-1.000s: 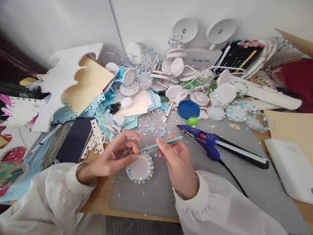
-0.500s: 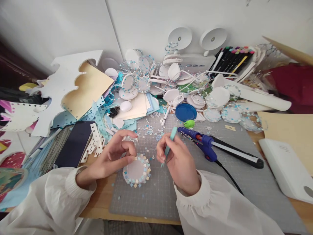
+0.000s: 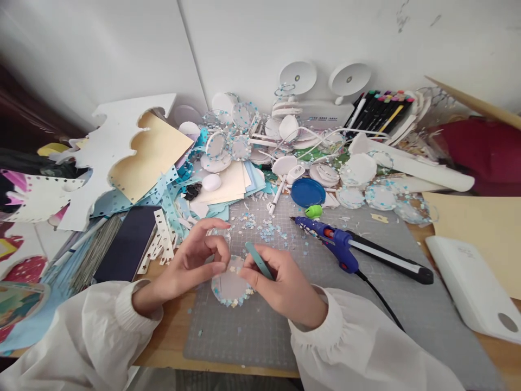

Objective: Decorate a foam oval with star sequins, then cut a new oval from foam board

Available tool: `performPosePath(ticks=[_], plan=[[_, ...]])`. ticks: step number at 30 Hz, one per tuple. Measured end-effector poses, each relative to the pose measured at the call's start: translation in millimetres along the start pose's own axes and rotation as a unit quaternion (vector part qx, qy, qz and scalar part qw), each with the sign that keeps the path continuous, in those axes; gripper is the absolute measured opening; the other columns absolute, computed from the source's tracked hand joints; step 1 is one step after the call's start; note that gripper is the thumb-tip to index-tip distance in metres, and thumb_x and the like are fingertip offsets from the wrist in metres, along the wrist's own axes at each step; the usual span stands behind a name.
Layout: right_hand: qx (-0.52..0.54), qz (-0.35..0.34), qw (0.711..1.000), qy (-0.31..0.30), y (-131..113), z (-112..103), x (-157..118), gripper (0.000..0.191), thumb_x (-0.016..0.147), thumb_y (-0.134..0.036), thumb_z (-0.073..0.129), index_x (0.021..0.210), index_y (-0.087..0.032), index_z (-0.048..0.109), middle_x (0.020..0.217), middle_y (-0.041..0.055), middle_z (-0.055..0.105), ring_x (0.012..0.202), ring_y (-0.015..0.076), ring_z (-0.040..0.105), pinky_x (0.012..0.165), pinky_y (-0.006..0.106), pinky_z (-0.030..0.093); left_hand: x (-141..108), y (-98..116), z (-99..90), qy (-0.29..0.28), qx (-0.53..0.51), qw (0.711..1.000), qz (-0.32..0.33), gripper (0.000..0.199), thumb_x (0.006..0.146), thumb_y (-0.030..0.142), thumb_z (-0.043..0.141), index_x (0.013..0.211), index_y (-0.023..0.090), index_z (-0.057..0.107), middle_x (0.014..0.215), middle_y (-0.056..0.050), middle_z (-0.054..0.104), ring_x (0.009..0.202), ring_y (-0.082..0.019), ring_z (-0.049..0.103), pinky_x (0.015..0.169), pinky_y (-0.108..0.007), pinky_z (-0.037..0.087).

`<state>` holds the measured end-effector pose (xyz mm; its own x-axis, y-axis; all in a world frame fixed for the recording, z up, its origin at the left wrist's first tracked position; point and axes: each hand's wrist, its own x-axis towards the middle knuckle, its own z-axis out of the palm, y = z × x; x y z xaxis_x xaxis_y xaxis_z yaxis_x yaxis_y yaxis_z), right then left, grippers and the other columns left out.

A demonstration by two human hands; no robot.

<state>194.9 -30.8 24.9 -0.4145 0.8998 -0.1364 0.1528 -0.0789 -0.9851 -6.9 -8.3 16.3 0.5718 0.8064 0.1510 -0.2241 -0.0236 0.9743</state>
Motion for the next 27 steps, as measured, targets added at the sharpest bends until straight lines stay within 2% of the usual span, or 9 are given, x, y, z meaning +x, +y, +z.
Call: performPosePath(ticks=[5, 10, 15, 18, 20, 22, 25, 27], plan=[[0.115, -0.001, 0.993, -0.035, 3, -4, -3, 0.025, 0.083, -0.035, 0.063, 0.069, -0.018, 0.052, 0.055, -0.0063, 0.040, 0.045, 0.0054, 0.031, 0.042, 0.022, 0.023, 7, -5, -6.6, 0.058, -0.057, 0.996, 0.027, 0.029, 0.083, 0.031, 0.056, 0.110, 0.019, 0.055, 0.083, -0.002, 0.050, 0.065, -0.010, 0.044, 0.057, -0.023, 0.035], [0.192, 0.000, 0.979, -0.073, 3, -7, -5, 0.026, 0.082, -0.036, 0.064, 0.067, -0.018, 0.052, 0.054, -0.0063, 0.037, 0.044, 0.0055, 0.028, 0.040, 0.022, 0.019, 9, -3, -7.0, 0.098, -0.079, 0.992, 0.010, 0.021, 0.083, 0.029, 0.052, 0.099, 0.018, 0.059, 0.078, 0.000, 0.049, 0.058, -0.008, 0.041, 0.056, -0.023, 0.033], [0.185, -0.011, 0.981, -0.057, 3, -7, -4, 0.024, 0.082, -0.034, 0.064, 0.068, -0.018, 0.053, 0.054, -0.0063, 0.037, 0.046, 0.0060, 0.028, 0.041, 0.022, 0.020, 8, -2, -4.4, 0.137, -0.046, 0.989, -0.020, 0.013, 0.082, 0.029, 0.062, 0.086, 0.018, 0.056, 0.072, 0.003, 0.046, 0.058, -0.007, 0.037, 0.056, -0.022, 0.030], [0.154, -0.023, 0.987, -0.037, 4, -5, -5, 0.023, 0.083, -0.030, 0.064, 0.067, -0.018, 0.051, 0.056, -0.0059, 0.039, 0.048, 0.0066, 0.030, 0.044, 0.022, 0.022, 7, -1, -2.7, 0.159, 0.012, 0.987, -0.030, 0.017, 0.086, 0.030, 0.059, 0.076, 0.018, 0.053, 0.066, 0.004, 0.043, 0.056, -0.007, 0.035, 0.054, -0.022, 0.028], [0.127, -0.039, 0.991, -0.023, 4, -3, -5, 0.024, 0.083, -0.029, 0.063, 0.066, -0.019, 0.050, 0.057, -0.0055, 0.040, 0.050, 0.0073, 0.032, 0.046, 0.023, 0.024, 7, 1, -1.4, 0.156, 0.072, 0.985, -0.006, 0.026, 0.090, 0.032, 0.052, 0.069, 0.017, 0.052, 0.063, 0.003, 0.044, 0.056, -0.008, 0.037, 0.053, -0.023, 0.029], [0.093, -0.051, 0.994, -0.006, 3, -2, -4, 0.025, 0.082, -0.030, 0.063, 0.065, -0.019, 0.049, 0.057, -0.0050, 0.042, 0.052, 0.0082, 0.034, 0.049, 0.024, 0.026, 6, 4, -0.2, 0.144, 0.141, 0.978, 0.046, 0.032, 0.092, 0.031, 0.048, 0.064, 0.016, 0.053, 0.064, 0.001, 0.047, 0.061, -0.010, 0.043, 0.058, -0.025, 0.034], [0.034, -0.060, 0.997, 0.028, 1, 1, -4, 0.027, 0.082, -0.032, 0.063, 0.064, -0.019, 0.048, 0.056, -0.0043, 0.042, 0.052, 0.0096, 0.035, 0.049, 0.025, 0.027, 4, 7, 1.2, 0.116, 0.221, 0.960, 0.124, 0.014, 0.086, 0.026, 0.057, 0.077, 0.018, 0.062, 0.076, -0.003, 0.055, 0.078, -0.015, 0.051, 0.073, -0.030, 0.039], [-0.001, -0.071, 0.996, 0.051, 1, 2, -4, 0.027, 0.083, -0.034, 0.061, 0.063, -0.020, 0.048, 0.055, -0.0038, 0.041, 0.053, 0.0105, 0.036, 0.049, 0.026, 0.028, 2, 7, 1.8, 0.091, 0.262, 0.950, 0.143, 0.008, 0.081, 0.025, 0.064, 0.086, 0.020, 0.065, 0.084, -0.004, 0.056, 0.085, -0.018, 0.051, 0.078, -0.033, 0.039]])
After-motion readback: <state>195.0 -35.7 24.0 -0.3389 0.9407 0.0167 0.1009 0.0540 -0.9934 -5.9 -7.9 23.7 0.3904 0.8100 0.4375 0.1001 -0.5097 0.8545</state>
